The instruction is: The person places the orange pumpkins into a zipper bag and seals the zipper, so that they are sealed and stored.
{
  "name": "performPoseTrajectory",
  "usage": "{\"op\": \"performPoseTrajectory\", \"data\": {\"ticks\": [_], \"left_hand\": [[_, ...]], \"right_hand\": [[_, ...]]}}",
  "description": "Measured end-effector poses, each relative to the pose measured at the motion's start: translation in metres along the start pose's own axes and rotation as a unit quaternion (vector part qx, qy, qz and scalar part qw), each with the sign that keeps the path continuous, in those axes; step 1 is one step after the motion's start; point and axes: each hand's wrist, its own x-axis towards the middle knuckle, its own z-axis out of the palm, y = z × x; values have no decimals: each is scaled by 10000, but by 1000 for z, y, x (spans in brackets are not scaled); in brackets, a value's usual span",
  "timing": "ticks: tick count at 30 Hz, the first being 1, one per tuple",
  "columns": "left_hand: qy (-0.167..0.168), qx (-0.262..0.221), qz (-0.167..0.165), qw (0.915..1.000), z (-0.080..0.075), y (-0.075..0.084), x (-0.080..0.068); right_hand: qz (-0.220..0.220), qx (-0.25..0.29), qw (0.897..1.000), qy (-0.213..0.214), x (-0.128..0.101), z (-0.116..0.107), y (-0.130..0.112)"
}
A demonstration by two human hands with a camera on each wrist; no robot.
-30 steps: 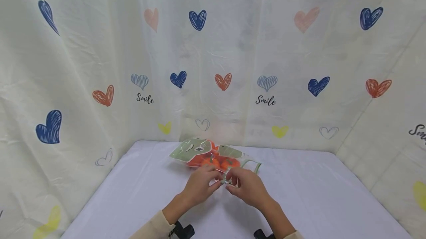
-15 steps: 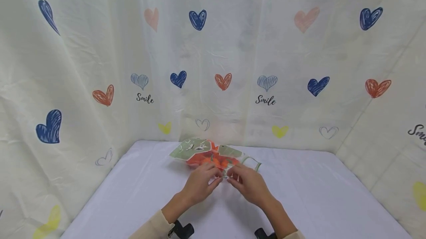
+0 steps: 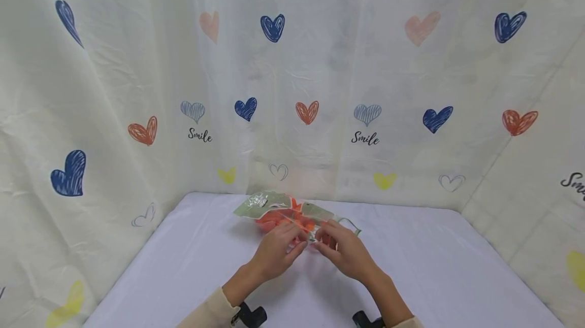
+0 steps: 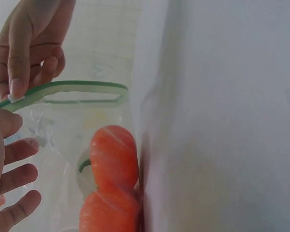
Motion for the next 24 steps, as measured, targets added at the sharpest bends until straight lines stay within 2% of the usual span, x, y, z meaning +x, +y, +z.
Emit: {"op": "performPoseTrajectory", "data": {"ticks": [10,17,24], "left_hand": [[-213,-95,-226,9995,-1,1,0],[-54,135,-82,9999,0,-1,0],[-37,177,-91,9998,0,-1,-1]], "right_hand": [[17,75,10000,14,0,4,1],[31,-122,9999,-61,0,4,0],[-55,-370,9993,-99,0,5,2]]}}
